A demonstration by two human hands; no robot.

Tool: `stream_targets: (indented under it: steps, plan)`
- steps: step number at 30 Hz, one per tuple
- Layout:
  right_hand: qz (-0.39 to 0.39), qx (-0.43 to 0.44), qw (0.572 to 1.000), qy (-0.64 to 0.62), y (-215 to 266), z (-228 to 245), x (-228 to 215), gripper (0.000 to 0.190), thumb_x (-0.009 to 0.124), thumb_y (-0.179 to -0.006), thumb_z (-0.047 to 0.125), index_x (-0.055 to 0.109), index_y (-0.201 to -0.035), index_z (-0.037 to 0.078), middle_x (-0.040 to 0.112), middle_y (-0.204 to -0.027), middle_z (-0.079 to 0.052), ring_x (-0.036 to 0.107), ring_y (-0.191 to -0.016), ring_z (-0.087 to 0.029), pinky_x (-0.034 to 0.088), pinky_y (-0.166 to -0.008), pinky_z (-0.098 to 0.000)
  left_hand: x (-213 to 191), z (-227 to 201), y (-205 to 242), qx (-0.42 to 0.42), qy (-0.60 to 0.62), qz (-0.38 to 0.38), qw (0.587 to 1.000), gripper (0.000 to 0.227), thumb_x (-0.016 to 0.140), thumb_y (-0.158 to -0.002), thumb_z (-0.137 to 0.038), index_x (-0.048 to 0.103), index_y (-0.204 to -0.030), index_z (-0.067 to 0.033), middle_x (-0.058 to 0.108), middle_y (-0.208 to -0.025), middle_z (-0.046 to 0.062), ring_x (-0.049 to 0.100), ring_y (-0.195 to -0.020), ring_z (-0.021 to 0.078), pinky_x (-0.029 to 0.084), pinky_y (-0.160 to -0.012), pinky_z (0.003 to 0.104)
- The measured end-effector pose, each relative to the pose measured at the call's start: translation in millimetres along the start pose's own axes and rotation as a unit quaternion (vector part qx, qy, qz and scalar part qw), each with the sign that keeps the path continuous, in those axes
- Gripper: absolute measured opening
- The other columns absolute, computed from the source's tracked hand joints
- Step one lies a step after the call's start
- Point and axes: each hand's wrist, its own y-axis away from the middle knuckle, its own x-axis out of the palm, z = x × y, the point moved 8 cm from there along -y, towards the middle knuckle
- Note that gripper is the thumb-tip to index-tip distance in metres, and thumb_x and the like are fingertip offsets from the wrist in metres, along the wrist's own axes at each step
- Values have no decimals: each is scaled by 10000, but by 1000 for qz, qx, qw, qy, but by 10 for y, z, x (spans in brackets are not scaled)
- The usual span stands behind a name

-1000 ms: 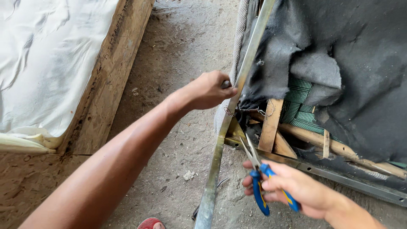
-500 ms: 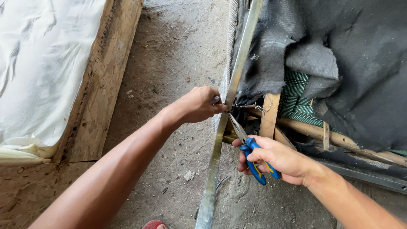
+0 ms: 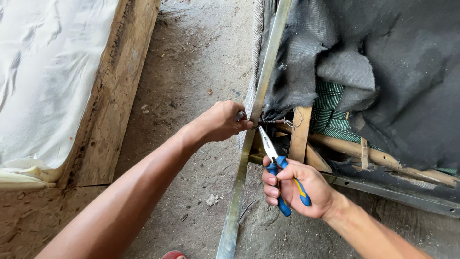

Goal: The person uses pliers and a screwdriver to remove metal fasteners securing fabric to a metal frame. They repeatedly grip, pull, and cut the fasteners along the frame edge, then lift the fabric to expose the underlying structure.

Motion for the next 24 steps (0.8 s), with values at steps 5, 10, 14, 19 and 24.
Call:
stream_targets:
  steps: [5, 10, 14, 19, 24]
  plan:
    - [6, -55, 997, -49, -46, 91, 111, 313, 537, -880, 99, 530, -1191, 58, 564, -876, -81, 567, -782, -225, 502, -736, -408, -16, -39, -31, -4, -26, -4, 1000, 356, 739, -920, -366, 720, -931, -11, 718, -805, 211, 723, -768, 320, 546, -709, 439]
    - [-14, -56, 998, 13, -155, 334, 91, 321, 535, -884, 71, 517, -1204, 52, 562, -890, -89, 567, -792, -230, 509, -751, -428, -138, -44, -39, 11, 48, -46, 998, 300, 719, -931, -324, 694, -957, -26, 737, -780, 153, 740, -745, 273, 561, -694, 413]
    - [-31, -34, 995, 84, -6, 489, 110, 436, 529, -882, 50, 506, -1315, 18, 592, -958, -110, 600, -831, -246, 527, -777, -428, -264, -90, -127, 56, 24, -75, 995, 220, 695, -934, -253, 682, -1047, -64, 741, -845, 138, 739, -798, 262, 568, -709, 409]
    - [-120, 39, 966, 225, 81, 404, 36, 636, 501, -803, -1, 462, -1437, 38, 670, -1174, -150, 682, -1096, -281, 552, -953, -400, -120, -16, -125, 99, 38, -74, 992, 224, 698, -894, -178, 643, -1079, -63, 738, -897, 156, 730, -849, 275, 569, -739, 406]
    - [-113, 81, 967, 215, 77, 190, 80, 626, 500, -843, 6, 457, -1467, 18, 662, -1275, -161, 656, -1182, -264, 513, -977, -364, -118, 63, -158, 56, 47, -90, 993, 176, 667, -922, -173, 634, -1056, -65, 749, -903, 161, 742, -853, 273, 571, -756, 397]
